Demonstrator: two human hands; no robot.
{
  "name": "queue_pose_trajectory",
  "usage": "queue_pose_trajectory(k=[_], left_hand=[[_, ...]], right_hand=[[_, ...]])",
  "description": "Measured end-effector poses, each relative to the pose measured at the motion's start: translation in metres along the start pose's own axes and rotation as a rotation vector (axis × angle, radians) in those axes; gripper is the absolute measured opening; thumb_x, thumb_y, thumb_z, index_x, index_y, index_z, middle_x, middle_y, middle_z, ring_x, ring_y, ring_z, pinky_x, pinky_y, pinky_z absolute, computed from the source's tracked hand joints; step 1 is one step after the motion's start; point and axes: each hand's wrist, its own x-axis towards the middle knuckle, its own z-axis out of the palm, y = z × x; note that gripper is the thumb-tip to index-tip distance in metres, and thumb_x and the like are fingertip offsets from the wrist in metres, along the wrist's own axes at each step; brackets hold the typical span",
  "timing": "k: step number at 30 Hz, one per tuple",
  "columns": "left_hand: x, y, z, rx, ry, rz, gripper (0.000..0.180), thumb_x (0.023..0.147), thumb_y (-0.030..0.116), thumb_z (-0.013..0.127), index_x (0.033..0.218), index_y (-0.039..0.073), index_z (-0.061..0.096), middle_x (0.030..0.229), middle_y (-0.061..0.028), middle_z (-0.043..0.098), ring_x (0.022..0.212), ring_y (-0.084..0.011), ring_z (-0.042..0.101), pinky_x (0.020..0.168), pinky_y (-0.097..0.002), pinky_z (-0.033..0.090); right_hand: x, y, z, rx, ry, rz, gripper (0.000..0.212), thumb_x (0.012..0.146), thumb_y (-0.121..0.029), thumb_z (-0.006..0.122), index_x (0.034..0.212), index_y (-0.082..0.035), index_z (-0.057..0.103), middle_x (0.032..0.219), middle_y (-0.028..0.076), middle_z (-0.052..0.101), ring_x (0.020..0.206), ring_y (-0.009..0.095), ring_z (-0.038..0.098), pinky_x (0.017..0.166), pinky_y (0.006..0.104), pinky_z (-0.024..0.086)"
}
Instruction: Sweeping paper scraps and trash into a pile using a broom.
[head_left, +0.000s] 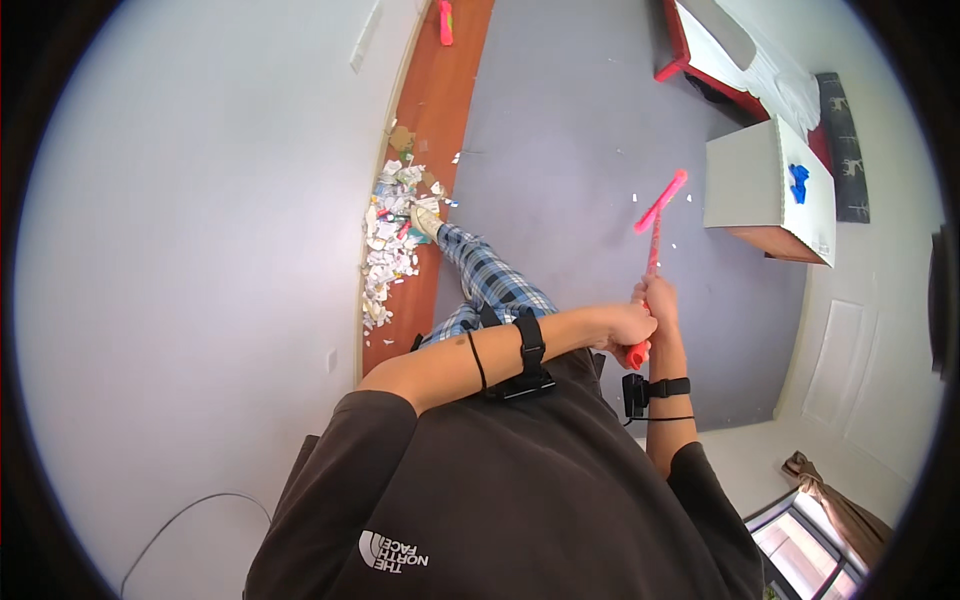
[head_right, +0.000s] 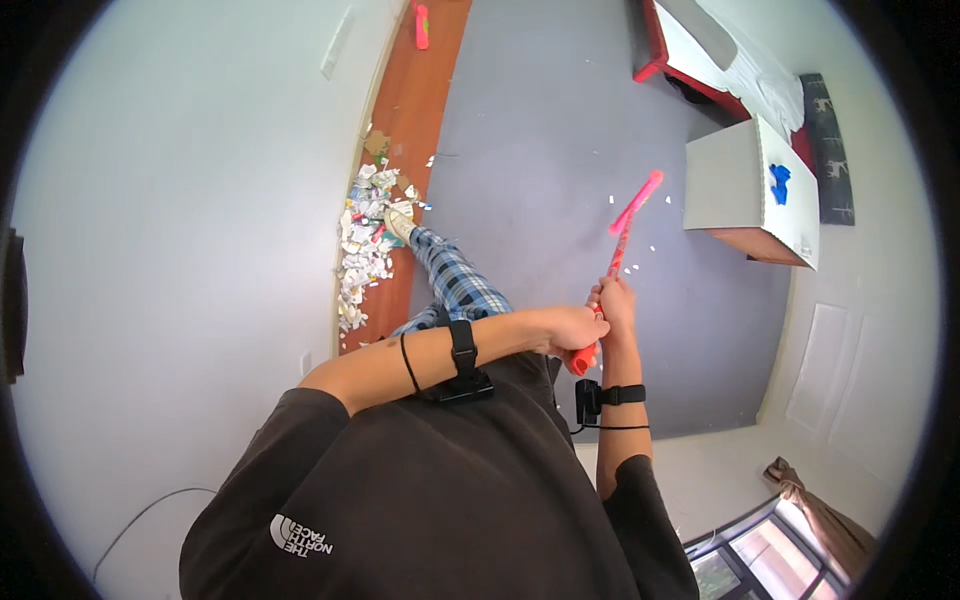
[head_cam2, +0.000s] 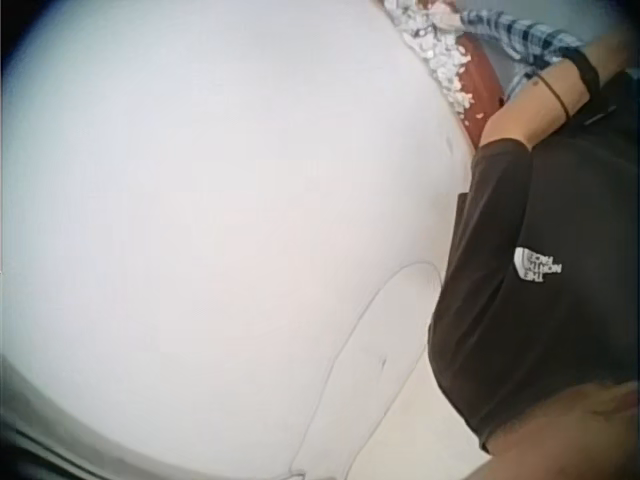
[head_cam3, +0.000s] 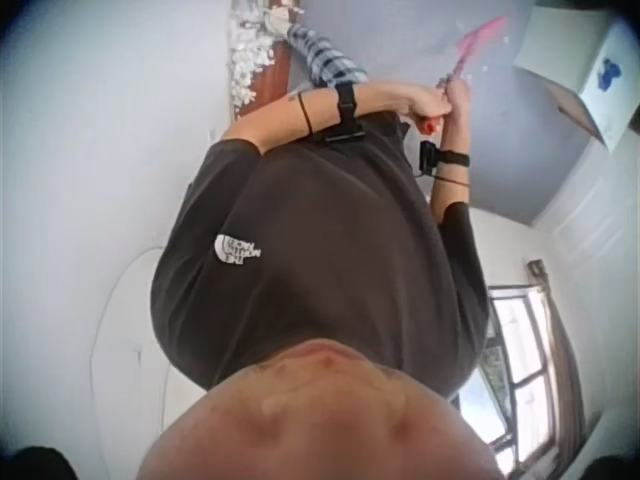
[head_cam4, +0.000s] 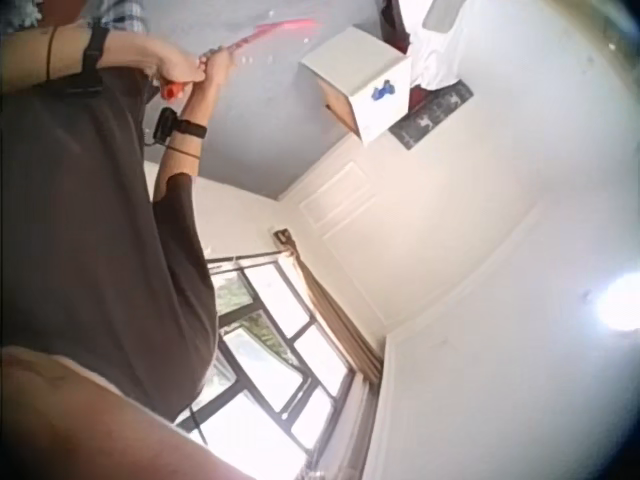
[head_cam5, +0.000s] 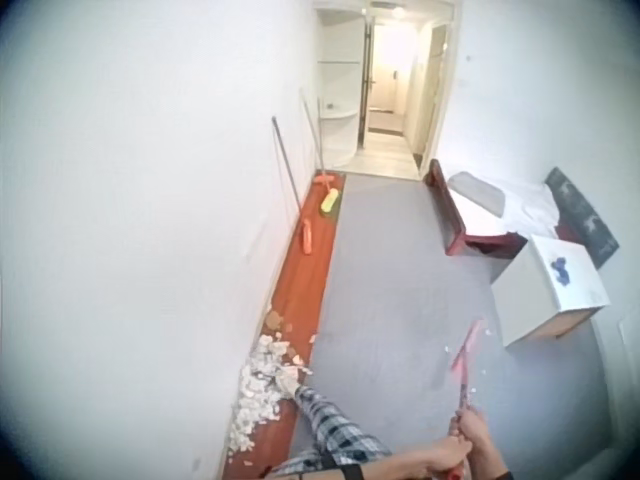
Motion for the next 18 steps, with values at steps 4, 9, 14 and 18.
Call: queue_pose_trajectory(k=[4,9,14,18], left_hand=[[-0.006,-0.006,-0.004,-0.118,0.046,0.004,0.028,0.091,0.024,0.034,0.098,-0.002,0.04,0.078,-0.0094,0.051,0.066,-0.0193,0.056,0.051,-0.0341,0.051],[0.0,-0.008,-0.021,-0.178,0.007,0.077,0.02,0.088,0.017,0.035,0.092,-0.001,0.04,0.074,-0.0096,0.051,0.06,-0.0204,0.055,0.047,-0.0361,0.05],[-0.005,-0.004,-0.009,-0.161,0.04,0.05,0.02,0.087,0.015,0.034,0.091,-0.003,0.041,0.069,-0.01,0.051,0.056,-0.0225,0.056,0.048,-0.0378,0.052],[-0.012,-0.004,-0.011,-0.203,0.05,0.108,0.023,0.088,0.019,0.035,0.094,-0.002,0.042,0.07,-0.01,0.052,0.056,-0.0214,0.056,0.048,-0.038,0.052]], right_hand=[[0.0,0.004,0.009,-0.096,-0.011,0.069,0.008,0.081,-0.004,0.044,0.078,-0.006,0.036,0.061,0.002,0.042,0.043,0.007,0.035,0.036,0.0222,0.03],[0.017,0.0,0.018,-0.055,-0.135,0.157,0.009,0.081,-0.005,0.044,0.076,-0.006,0.036,0.06,0.002,0.042,0.042,0.007,0.035,0.036,0.0219,0.029],[0.007,-0.009,0.022,-0.016,-0.201,0.227,0.009,0.082,-0.006,0.044,0.079,-0.008,0.035,0.059,0.001,0.04,0.041,0.007,0.035,0.035,0.0211,0.028],[0.005,-0.013,0.028,-0.125,-0.114,0.13,0.011,0.083,-0.008,0.043,0.074,-0.009,0.036,0.056,-0.002,0.037,0.04,0.006,0.033,0.033,0.0214,0.026]])
